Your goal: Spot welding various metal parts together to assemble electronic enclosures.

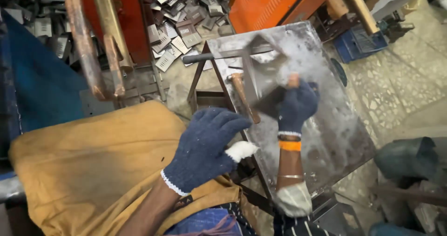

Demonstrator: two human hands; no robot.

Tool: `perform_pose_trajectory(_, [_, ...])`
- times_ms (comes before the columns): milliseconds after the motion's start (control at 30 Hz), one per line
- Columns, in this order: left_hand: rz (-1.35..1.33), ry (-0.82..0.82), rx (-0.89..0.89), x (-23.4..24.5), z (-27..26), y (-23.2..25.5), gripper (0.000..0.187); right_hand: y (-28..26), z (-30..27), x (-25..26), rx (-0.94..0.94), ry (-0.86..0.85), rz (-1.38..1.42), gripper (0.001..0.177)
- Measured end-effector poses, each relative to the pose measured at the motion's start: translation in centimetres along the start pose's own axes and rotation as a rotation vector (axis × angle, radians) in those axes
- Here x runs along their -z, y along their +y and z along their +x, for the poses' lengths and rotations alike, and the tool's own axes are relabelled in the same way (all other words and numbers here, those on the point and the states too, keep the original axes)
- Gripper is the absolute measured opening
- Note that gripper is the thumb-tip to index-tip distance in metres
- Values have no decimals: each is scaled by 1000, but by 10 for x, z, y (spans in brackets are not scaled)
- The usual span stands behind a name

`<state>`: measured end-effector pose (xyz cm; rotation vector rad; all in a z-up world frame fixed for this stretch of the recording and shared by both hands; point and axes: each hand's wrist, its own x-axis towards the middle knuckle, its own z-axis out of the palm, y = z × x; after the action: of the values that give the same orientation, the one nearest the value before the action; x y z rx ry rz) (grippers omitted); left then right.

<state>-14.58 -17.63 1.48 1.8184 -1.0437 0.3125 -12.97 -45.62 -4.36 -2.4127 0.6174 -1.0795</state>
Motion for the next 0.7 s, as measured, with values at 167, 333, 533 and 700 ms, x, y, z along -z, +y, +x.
perform_pose_trajectory(167, [-61, -55, 96, -12, -15, -18, 43, 91, 4, -80, 252, -244, -167, 30])
perform_pose_trajectory(333, [-46, -62, 185, -18, -20, -27, 29, 122, -15, -108, 97, -296, -199, 26])
perform_pose_trajectory(533, [-45, -41, 207, -17, -31, -36, 27, 129, -20, -118, 226, -160, -148, 29])
perform_pose_trajectory(700, [11, 170, 442, 15, -57, -47, 21, 81, -54, -137, 135, 13, 185, 17])
